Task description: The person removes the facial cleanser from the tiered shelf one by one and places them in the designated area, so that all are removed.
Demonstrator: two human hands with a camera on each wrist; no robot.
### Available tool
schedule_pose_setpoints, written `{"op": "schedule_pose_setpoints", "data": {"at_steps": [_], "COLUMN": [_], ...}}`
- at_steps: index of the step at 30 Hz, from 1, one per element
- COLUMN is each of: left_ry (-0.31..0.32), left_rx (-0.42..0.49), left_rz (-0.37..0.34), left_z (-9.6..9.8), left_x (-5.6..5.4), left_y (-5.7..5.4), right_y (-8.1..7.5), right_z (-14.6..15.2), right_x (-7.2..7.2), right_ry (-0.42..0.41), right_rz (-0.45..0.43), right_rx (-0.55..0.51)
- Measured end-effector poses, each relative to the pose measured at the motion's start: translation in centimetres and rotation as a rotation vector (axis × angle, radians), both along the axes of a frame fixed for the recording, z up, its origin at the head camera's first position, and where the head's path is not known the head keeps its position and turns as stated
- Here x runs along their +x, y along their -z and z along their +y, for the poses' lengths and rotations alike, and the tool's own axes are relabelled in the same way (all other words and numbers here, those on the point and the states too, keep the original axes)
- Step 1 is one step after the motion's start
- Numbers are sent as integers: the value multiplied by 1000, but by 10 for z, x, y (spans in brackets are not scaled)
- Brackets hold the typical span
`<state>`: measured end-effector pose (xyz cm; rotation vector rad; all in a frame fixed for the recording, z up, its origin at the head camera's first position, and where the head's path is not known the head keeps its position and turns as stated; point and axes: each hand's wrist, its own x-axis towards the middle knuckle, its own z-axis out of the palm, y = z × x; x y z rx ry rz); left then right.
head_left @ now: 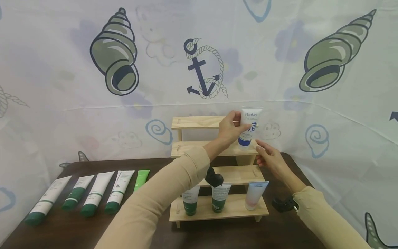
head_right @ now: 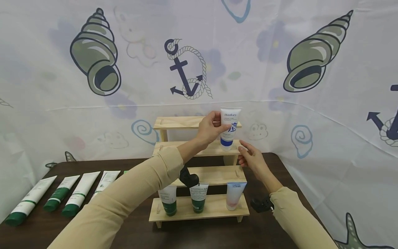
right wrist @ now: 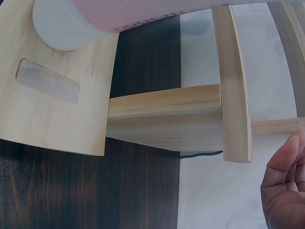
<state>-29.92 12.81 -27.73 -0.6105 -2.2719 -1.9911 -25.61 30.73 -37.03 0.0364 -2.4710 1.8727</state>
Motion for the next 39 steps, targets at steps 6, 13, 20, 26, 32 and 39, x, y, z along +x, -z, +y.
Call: {"op": "schedule_pose_setpoints", "data": {"at_steps": [6,13,20,26,32,39], "left_ry": [-4,-33,-17,-1,-6,-37], "left_rx": [-9,-14,16,8,36,88], "left_rz": [13,16,-2,-5,-14,-24], "left_z": [-6,-18,-38,-63,-94,-133], "left_x": [0,2,10,18,26,34], "left_y": [-1,-7,-18,-24,-28,-29], "right_y": [2,3,4,5,4,2], "right_z": [-2,-3,-2,-1,1,2], "right_x": [-1,-2,-2,-2,-2,-1], "right_ry": [-10,-13,-12,-19,-30,-41], "right_rz": [12,15,11,23,38,47], "right_rx": [-18,-33,-53,-51,-35,-38]}}
